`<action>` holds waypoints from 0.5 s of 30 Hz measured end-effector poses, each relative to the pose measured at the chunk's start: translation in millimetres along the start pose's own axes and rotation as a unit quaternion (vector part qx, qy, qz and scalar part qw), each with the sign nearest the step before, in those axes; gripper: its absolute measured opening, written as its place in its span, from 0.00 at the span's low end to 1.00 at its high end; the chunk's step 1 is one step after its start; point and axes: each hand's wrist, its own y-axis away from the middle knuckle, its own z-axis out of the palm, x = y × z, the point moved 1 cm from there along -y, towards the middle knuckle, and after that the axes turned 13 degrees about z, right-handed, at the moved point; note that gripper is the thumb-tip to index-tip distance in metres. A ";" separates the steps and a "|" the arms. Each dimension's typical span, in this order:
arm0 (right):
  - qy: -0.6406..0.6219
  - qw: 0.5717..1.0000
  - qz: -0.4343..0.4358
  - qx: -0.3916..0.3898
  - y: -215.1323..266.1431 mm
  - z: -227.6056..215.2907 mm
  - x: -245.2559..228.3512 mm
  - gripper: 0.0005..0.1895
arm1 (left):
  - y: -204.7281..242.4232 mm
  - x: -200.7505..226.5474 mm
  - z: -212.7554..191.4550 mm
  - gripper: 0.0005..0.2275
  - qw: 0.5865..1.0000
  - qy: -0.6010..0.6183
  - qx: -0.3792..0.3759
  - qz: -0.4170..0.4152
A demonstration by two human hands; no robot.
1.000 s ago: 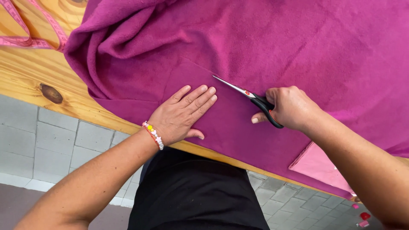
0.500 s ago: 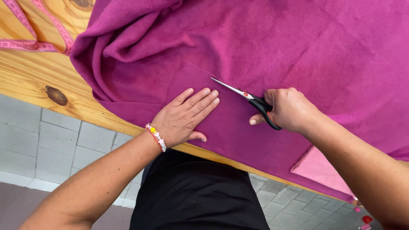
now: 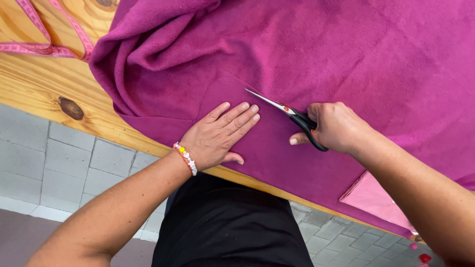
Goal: The person uses scissors to cut a piece of pink fabric placed on a purple surface. They carefully trim the edges of the pink material, following its shape, and then proceed to cut a straight line into the larger purple fabric underneath.
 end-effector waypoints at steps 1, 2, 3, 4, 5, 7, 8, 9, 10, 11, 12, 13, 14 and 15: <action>0.000 1.000 0.000 0.001 -5.5 2.7 3.0 0.36 | -0.3 -0.1 0.1 0.59 1.000 0.000 0.001 0.000; 0.002 1.000 -0.001 0.006 -10.9 5.2 5.8 0.36 | -0.6 -0.3 0.1 0.59 1.000 0.000 0.000 0.000; 0.005 1.000 -0.002 0.011 -16.3 8.3 8.0 0.37 | 0.3 0.3 -0.1 0.59 1.000 0.001 -0.001 0.000; 0.005 1.000 -0.003 0.011 -17.8 10.4 9.6 0.37 | 0.6 0.2 -0.2 0.59 1.000 0.001 -0.001 -0.001; 0.005 1.000 -0.001 0.011 -19.5 12.2 11.3 0.36 | 0.6 -0.4 -0.2 0.59 1.000 0.002 -0.001 0.001; 0.005 1.000 0.000 0.011 -18.9 11.4 10.6 0.36 | 0.9 -0.6 -0.2 0.59 1.000 0.002 -0.001 0.002; 0.006 1.000 -0.002 0.009 -16.6 8.9 8.0 0.36 | 1.3 -0.3 -0.1 0.59 1.000 0.003 -0.001 0.002; 0.006 1.000 -0.003 0.009 -14.4 5.7 5.7 0.36 | 0.7 -1.1 0.5 0.59 1.000 0.003 0.001 0.003; 0.006 1.000 -0.002 0.010 -10.2 2.8 1.7 0.36 | 0.3 -1.9 0.8 0.59 1.000 0.002 0.002 0.003; 0.003 1.000 -0.004 0.007 -5.6 0.6 -2.2 0.36 | 0.5 -1.4 0.9 0.59 1.000 0.001 0.001 0.003; 0.001 1.000 -0.006 0.004 -1.0 -1.4 -6.0 0.36 | 0.7 -0.9 1.1 0.59 1.000 0.000 0.001 0.003; 0.001 1.000 -0.007 0.004 -1.0 -2.3 -8.2 0.36 | 0.8 -0.8 0.9 0.59 1.000 0.000 0.001 0.003; 0.002 1.000 -0.009 0.004 -1.1 -3.1 -10.4 0.36 | 0.8 -0.7 0.7 0.59 1.000 0.000 0.001 0.003; 0.003 1.000 -0.011 0.003 -1.1 -4.1 -12.7 0.36 | 1.0 -0.4 0.3 0.59 1.000 0.000 0.001 0.002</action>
